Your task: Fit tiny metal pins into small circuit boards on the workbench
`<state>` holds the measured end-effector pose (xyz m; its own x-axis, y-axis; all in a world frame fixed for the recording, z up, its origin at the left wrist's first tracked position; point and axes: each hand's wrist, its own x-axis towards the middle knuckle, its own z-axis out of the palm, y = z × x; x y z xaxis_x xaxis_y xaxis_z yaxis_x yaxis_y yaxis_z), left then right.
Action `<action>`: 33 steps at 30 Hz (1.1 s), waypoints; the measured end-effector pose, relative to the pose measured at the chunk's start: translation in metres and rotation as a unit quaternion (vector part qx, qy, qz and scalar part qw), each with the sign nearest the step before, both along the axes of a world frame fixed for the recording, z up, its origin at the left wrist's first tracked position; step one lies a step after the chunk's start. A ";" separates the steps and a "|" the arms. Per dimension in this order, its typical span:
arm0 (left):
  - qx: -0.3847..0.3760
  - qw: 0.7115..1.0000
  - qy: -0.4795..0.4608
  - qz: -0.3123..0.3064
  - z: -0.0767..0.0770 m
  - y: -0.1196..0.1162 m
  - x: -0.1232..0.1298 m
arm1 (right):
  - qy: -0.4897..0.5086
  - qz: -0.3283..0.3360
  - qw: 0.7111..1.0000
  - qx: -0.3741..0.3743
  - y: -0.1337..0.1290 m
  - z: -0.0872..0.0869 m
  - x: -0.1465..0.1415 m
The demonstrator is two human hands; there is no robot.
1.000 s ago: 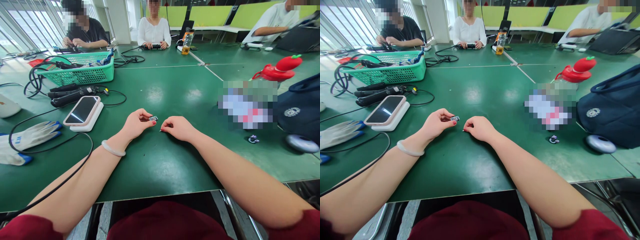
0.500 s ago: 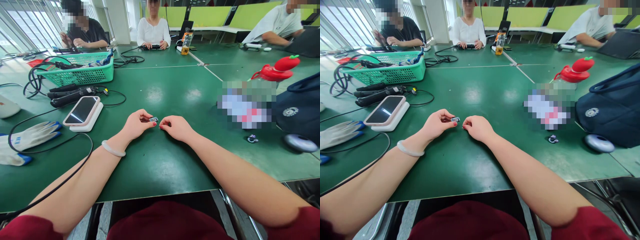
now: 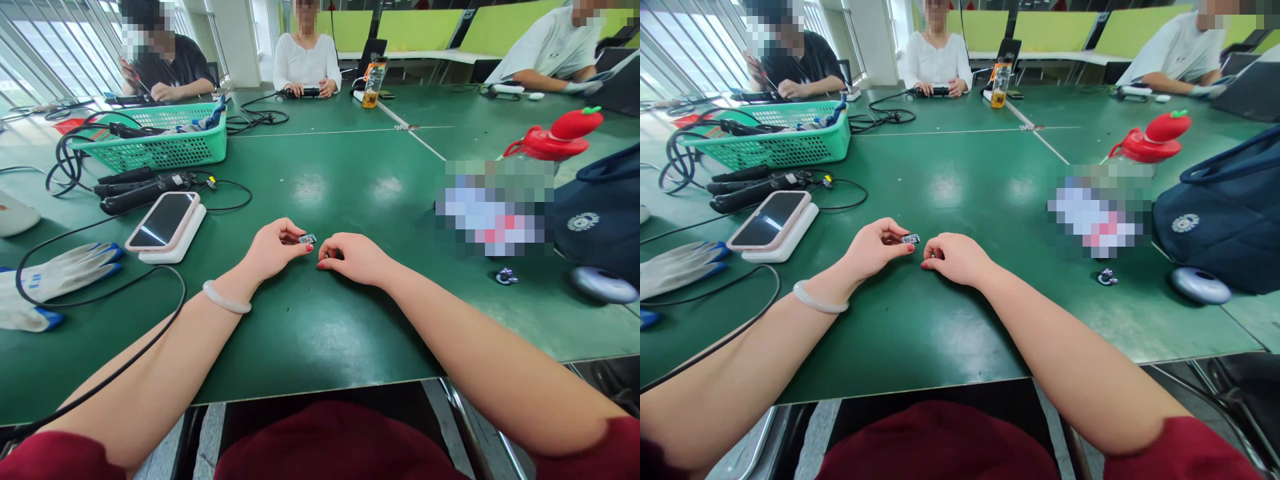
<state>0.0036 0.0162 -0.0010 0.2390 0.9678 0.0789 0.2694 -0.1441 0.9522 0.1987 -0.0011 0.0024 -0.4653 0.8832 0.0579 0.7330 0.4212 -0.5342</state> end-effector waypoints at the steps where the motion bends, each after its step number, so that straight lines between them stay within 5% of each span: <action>1: 0.000 1.000 0.000 0.000 0.000 0.000 0.000 | 0.000 0.015 1.000 -0.006 0.000 0.001 0.002; 4: 0.003 1.000 0.010 -0.001 -0.001 0.000 -0.001 | 0.000 0.034 0.999 -0.023 0.001 0.003 0.011; 9: 0.013 1.000 0.026 -0.009 -0.004 0.001 -0.001 | -0.008 -0.026 1.000 -0.008 0.005 -0.001 0.021; 22: 0.021 0.998 0.061 -0.019 -0.003 0.000 -0.002 | -0.059 -0.052 0.996 0.039 -0.001 0.008 0.010; 33: 0.013 0.996 0.053 -0.064 0.002 -0.007 0.002 | 0.153 -0.108 0.976 0.112 -0.011 0.008 -0.006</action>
